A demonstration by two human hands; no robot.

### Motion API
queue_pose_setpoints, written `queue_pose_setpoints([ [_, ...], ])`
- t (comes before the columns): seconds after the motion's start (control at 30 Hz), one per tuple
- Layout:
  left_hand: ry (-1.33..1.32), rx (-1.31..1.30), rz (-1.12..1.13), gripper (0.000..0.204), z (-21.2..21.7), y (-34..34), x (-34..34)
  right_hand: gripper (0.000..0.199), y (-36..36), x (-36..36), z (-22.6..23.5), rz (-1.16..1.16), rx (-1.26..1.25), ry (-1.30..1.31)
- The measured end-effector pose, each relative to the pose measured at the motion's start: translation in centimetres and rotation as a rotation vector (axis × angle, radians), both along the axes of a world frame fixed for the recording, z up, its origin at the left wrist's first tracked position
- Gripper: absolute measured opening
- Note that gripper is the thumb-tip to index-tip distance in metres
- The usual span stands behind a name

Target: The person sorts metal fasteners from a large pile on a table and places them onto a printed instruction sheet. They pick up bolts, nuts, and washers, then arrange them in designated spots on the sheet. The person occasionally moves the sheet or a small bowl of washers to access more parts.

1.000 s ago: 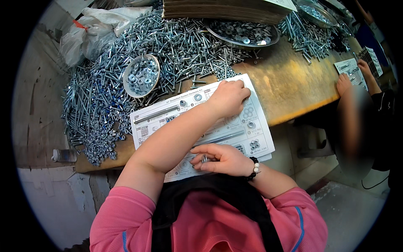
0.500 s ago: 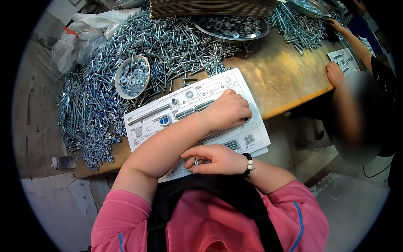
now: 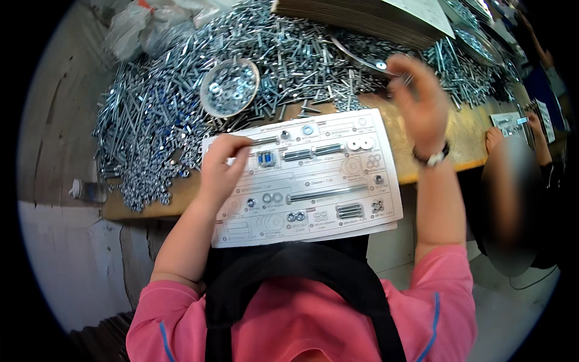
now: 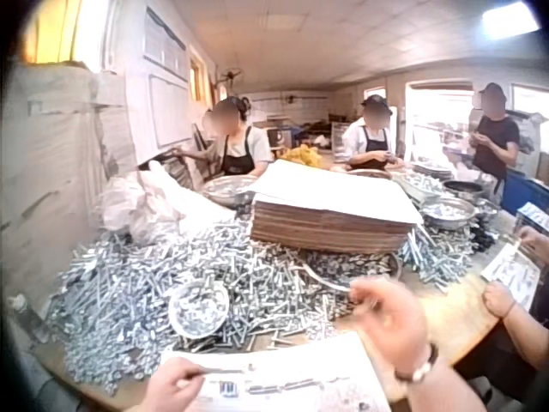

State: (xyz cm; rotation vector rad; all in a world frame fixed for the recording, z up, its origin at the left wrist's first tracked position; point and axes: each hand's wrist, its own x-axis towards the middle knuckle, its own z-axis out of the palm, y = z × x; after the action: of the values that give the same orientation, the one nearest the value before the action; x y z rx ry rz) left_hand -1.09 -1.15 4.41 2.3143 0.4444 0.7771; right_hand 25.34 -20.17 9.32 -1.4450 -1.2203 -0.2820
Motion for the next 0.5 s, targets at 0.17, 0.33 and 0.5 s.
queue_pose_setpoints([
  [0.17, 0.192, -0.082, 0.262, 0.022, -1.0, 2.4, -6.5, 0.042, 2.0, 8.2, 2.3, -0.547, -0.336, -0.556],
  [0.33, 0.393, -0.081, 0.294, 0.033, -2.6, 2.3, -10.2, 0.037, 1.9, 3.5, -0.6, -0.239, -0.441, -0.263],
  [0.5, 0.353, -0.423, 0.283, 0.033, -3.1, 2.6, -11.2, 0.024, -4.4, -2.8, -4.6, -0.238, -0.644, -0.109],
])
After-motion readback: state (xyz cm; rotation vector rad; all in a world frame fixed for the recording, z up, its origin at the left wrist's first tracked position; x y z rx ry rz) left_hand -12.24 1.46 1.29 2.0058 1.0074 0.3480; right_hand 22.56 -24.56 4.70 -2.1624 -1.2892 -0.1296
